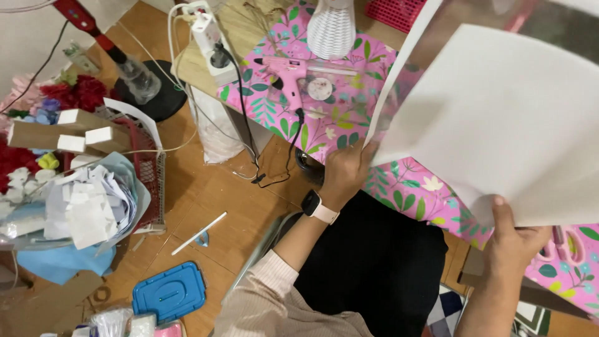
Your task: The person cuts a white translucent plastic sheet in half using a red utility knife, then folds and tapes the edges of the resulting pieces. The person places the finished pieces into a cardboard box.
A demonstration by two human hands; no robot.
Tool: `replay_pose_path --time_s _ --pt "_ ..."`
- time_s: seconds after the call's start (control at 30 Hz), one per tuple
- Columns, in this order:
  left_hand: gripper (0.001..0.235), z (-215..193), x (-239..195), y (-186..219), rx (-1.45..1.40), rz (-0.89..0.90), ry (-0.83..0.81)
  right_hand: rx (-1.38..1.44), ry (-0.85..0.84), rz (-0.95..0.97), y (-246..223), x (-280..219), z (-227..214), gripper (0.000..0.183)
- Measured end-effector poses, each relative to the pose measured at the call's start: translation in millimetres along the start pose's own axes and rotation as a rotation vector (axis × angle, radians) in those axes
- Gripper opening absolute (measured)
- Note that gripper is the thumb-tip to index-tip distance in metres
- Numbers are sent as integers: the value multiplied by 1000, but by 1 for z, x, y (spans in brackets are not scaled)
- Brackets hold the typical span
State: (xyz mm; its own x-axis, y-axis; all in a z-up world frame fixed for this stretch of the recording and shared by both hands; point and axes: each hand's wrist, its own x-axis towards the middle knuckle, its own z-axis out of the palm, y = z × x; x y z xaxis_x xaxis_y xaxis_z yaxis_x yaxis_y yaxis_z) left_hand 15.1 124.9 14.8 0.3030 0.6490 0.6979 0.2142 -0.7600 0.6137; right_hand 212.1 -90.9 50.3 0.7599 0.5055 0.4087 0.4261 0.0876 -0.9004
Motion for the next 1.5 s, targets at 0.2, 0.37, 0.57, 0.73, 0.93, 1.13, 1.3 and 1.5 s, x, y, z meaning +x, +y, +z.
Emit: replay_pose_path --time_s 0.2,0.37,0.57,0.73,0.93,1.13,1.3,1.5 --pt "47 24 -16 -31 142 -41 15 -159 -10 210 7 -13 24 39" --pt "41 -1 -2 -15 249 -59 -95 -256 -72 218 -23 2 10 41" --pt "52 -21 -9 7 131 -273 -462 -358 -241 414 -61 19 -5 60" --pt "54 -13 -20 12 94 -525 -737 -439 -248 747 -59 21 -8 60" --pt "63 -14 -20 16 169 -593 -777 -349 -238 813 -48 20 -15 62" --pt "60 -21 -17 21 164 -579 -753 -350 -222 843 -50 20 -14 65" --pt "58 -21 -17 20 147 -585 -773 -380 -253 798 -39 20 -20 61" --pt "60 -26 -11 25 110 -618 -805 -328 -258 728 -22 19 -28 60"
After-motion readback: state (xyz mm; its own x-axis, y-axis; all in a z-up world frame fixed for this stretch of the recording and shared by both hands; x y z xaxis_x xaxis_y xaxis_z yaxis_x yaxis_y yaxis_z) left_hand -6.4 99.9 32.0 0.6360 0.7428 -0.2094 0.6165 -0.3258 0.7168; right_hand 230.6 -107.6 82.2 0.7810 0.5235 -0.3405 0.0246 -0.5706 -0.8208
